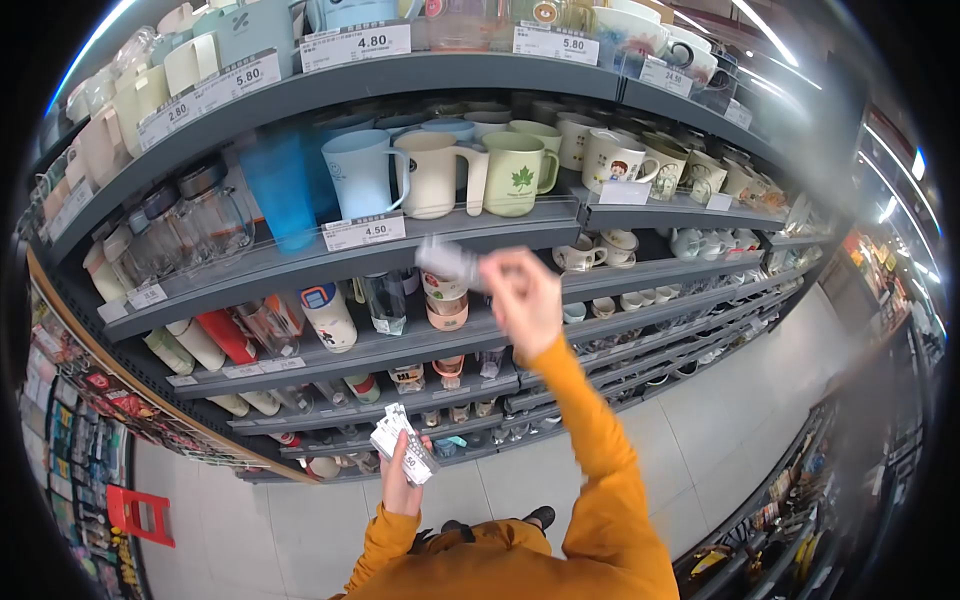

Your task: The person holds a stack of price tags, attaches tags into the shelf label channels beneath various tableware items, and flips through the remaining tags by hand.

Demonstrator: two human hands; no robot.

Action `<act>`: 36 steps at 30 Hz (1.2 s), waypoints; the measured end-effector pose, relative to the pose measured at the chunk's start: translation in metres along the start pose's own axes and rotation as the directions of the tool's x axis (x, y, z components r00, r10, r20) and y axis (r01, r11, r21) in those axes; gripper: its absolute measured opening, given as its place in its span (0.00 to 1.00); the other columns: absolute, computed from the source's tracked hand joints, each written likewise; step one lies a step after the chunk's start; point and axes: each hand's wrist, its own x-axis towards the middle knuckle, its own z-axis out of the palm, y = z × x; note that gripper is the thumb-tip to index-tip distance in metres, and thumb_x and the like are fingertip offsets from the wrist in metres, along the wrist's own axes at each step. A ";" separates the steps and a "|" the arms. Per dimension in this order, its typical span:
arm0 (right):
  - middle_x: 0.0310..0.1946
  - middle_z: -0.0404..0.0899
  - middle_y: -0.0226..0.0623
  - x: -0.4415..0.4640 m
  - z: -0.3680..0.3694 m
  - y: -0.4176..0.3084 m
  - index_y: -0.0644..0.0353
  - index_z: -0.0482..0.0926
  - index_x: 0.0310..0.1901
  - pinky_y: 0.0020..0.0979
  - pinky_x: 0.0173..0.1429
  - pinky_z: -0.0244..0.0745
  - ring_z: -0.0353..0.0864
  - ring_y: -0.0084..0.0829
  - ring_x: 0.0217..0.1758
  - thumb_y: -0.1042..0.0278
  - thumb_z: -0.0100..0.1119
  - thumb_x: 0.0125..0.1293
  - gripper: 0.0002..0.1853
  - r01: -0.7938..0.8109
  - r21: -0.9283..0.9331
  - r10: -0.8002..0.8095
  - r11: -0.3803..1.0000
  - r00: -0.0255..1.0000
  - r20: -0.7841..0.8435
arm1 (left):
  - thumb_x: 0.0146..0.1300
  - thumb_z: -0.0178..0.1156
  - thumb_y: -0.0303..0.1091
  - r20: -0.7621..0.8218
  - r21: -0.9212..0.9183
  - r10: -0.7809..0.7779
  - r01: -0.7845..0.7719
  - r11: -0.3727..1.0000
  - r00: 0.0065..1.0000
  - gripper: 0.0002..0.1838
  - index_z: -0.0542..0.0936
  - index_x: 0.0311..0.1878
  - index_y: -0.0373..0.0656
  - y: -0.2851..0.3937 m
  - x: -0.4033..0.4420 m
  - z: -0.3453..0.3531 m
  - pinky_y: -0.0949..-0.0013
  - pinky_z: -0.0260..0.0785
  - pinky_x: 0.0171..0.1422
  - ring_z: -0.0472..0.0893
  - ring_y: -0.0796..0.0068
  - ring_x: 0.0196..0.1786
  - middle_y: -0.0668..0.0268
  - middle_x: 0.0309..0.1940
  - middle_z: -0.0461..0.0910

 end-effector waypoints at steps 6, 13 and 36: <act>0.12 0.72 0.25 -0.180 0.032 0.106 0.63 0.79 0.41 0.19 0.14 0.53 0.62 0.13 0.10 0.66 0.60 0.67 0.08 -0.554 0.083 0.551 0.828 0.832 0.059 | 0.73 0.50 0.37 0.065 -0.043 -0.001 0.004 0.999 0.998 0.20 0.67 0.62 0.36 -0.010 -0.005 0.004 0.69 0.66 0.61 0.74 0.72 0.56 0.63 0.54 0.74; 0.10 0.68 0.27 -0.234 0.011 0.096 0.67 0.77 0.45 0.21 0.14 0.53 0.62 0.16 0.09 0.61 0.56 0.70 0.15 -0.743 0.264 0.714 0.615 0.667 0.212 | 0.74 0.46 0.42 0.102 0.112 -0.051 0.039 0.993 0.994 0.24 0.66 0.66 0.37 -0.036 -0.019 0.011 0.70 0.60 0.65 0.69 0.74 0.63 0.65 0.61 0.71; 0.41 0.78 0.37 -0.310 -0.064 0.078 0.68 0.69 0.54 0.26 0.38 0.77 0.80 0.24 0.36 0.63 0.53 0.71 0.18 -0.894 0.298 0.675 0.335 0.448 0.586 | 0.69 0.52 0.32 0.090 -0.203 0.034 -0.015 0.979 0.995 0.38 0.42 0.76 0.60 -0.102 -0.109 0.005 0.63 0.73 0.55 0.78 0.64 0.51 0.54 0.56 0.72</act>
